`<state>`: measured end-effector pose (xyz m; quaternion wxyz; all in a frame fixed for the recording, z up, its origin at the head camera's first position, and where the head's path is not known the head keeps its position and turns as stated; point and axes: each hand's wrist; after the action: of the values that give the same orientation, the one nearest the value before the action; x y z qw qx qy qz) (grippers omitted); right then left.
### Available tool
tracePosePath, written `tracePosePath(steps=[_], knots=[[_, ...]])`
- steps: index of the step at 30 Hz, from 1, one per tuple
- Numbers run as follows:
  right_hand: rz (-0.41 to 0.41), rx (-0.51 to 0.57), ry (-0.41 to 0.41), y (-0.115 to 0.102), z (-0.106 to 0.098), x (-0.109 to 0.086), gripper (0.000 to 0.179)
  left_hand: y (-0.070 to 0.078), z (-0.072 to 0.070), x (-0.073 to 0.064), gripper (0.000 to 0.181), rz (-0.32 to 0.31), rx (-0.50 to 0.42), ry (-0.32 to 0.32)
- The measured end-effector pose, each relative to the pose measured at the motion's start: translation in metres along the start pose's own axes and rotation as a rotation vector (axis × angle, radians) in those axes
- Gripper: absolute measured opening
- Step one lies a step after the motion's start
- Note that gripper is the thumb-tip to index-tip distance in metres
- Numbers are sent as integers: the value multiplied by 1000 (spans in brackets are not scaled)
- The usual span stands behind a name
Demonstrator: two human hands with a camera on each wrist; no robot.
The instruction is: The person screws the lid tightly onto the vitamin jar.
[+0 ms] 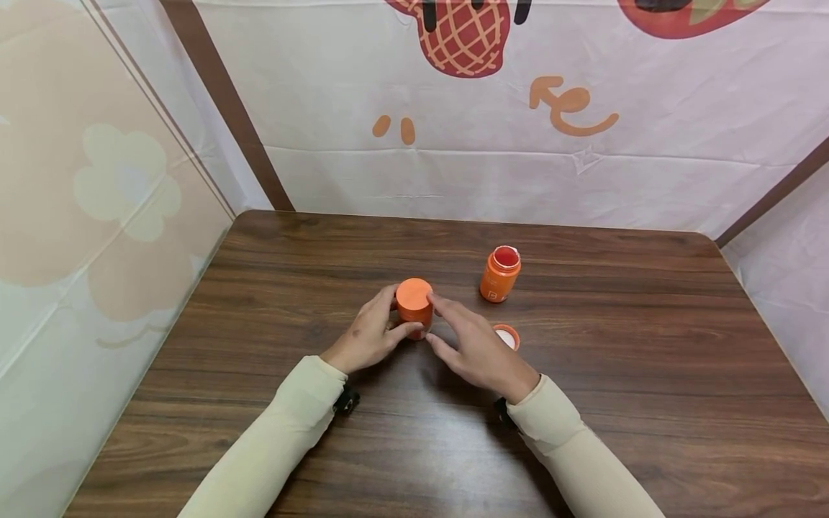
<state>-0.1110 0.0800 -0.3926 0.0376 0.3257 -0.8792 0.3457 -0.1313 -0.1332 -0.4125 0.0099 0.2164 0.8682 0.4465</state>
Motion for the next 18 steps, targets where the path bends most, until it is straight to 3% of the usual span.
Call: tracePosePath(steps=[9,18], knots=[[6,42,-15,3,7,14,66,-5,-11,6,62,-62,64,25],[33,-27,-72,1,8,34,67,-12,-19,14,62,-125,28,65]])
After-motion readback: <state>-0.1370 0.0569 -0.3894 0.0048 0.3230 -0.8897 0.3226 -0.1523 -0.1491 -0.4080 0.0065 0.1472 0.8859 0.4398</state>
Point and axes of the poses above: each hand's wrist, its own x-axis towards the middle knuckle, its own z-axis out of the palm, y = z × x, and after that the axes turned 1 degree about -x, right-handed
